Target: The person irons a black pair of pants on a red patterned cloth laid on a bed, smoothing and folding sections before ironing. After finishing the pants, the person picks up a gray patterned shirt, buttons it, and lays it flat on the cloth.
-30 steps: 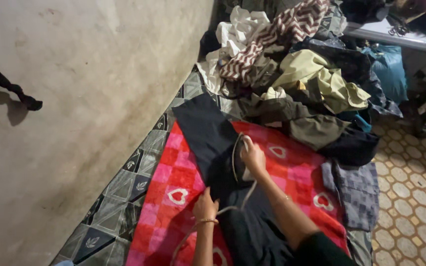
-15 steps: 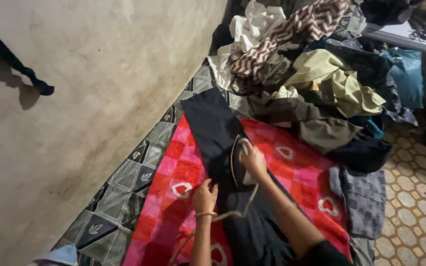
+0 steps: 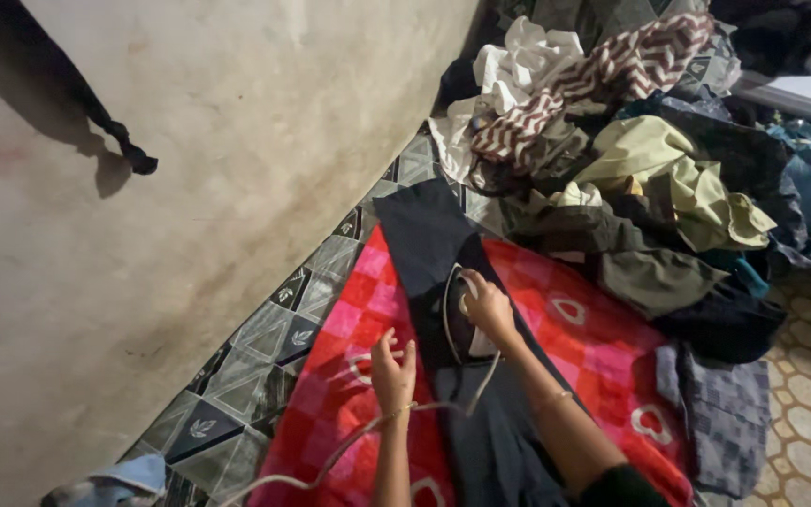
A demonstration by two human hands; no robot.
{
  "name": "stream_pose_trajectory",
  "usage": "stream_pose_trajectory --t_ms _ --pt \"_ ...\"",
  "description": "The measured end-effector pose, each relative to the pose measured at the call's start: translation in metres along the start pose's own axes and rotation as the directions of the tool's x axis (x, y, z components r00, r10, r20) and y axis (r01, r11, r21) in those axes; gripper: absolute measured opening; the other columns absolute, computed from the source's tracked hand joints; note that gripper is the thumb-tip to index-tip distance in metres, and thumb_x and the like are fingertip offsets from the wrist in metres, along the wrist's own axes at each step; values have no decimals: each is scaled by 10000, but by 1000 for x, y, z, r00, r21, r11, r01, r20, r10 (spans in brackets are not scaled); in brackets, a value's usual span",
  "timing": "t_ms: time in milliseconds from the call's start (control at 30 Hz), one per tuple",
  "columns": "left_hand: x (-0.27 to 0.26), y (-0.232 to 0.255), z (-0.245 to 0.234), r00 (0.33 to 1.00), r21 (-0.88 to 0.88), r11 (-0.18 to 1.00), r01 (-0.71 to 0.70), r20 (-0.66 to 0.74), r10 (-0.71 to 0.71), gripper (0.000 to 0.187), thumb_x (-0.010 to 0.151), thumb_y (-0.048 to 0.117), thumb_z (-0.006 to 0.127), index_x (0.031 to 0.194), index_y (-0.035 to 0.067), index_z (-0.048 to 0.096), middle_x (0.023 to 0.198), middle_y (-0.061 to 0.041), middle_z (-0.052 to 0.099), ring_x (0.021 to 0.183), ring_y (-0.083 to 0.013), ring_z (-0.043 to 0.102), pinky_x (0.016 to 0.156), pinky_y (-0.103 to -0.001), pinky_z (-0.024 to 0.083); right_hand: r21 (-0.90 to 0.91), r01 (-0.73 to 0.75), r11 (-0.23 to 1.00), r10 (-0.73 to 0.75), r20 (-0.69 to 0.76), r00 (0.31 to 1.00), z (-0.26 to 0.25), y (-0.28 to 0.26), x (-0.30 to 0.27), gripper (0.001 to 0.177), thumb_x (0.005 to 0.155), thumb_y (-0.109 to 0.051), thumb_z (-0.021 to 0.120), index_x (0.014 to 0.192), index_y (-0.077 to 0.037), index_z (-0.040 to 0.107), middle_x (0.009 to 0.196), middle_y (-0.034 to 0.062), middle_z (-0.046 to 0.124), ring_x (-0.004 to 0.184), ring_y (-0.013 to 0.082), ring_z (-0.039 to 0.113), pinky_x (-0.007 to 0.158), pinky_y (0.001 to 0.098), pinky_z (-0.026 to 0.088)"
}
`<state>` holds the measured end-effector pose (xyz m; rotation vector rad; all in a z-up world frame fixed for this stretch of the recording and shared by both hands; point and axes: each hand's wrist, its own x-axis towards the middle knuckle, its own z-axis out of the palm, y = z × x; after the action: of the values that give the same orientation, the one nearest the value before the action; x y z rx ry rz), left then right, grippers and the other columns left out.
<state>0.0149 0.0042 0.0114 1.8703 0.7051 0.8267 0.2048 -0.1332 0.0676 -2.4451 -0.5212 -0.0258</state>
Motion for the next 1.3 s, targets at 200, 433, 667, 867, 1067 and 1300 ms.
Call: stream_pose_trajectory --t_ms 200,433,667,867,1067,1300 --pt "3 -11 -1 999 4 999 -34 -23 34 421 927 259 730 1291 88 604 1162 -121 661 824 -206 685 792 -372 564 56 8 998 -6 -34 999 13 -18 68 491 875 -262 629 1365 -289 607 1069 241 714 988 447 691 864 541 549" --pt "7 -6 -7 999 -20 999 -33 -12 33 437 917 247 729 1292 61 604 1209 -140 652 919 -257 669 838 -382 559 74 90 993 -87 -39 995 22 -29 9 488 876 -275 663 1360 -318 612 1079 224 719 992 439 689 860 535 549" --pt "3 -15 -3 987 84 986 -142 -60 147 483 908 257 743 1307 31 591 1267 -184 644 1130 -352 612 949 -445 498 42 118 992 -116 -46 992 42 -43 59 482 875 -284 672 1353 -311 607 1068 231 706 993 455 681 860 543 547" --pt "6 3 -13 999 -28 999 39 -31 -39 436 919 240 708 1305 69 599 1279 -136 651 1053 -302 653 963 -420 510 62 155 986 -153 -35 988 38 -53 30 503 830 -257 680 1327 -277 605 1051 247 700 985 457 676 849 545 544" --pt "7 11 -14 993 37 995 -89 -75 91 411 921 222 729 1278 52 617 1259 -146 667 1159 -327 627 1008 -440 488 109 103 989 -109 57 992 22 -67 -31 489 831 -247 661 1316 -297 618 1053 224 710 968 453 684 829 546 548" --pt "8 16 -20 997 25 998 -50 -64 52 412 924 229 722 1274 41 616 1274 -163 648 1167 -338 615 1002 -446 481 93 153 984 -150 -36 988 57 -93 65 475 844 -252 668 1315 -269 611 1034 237 706 941 474 684 811 553 552"
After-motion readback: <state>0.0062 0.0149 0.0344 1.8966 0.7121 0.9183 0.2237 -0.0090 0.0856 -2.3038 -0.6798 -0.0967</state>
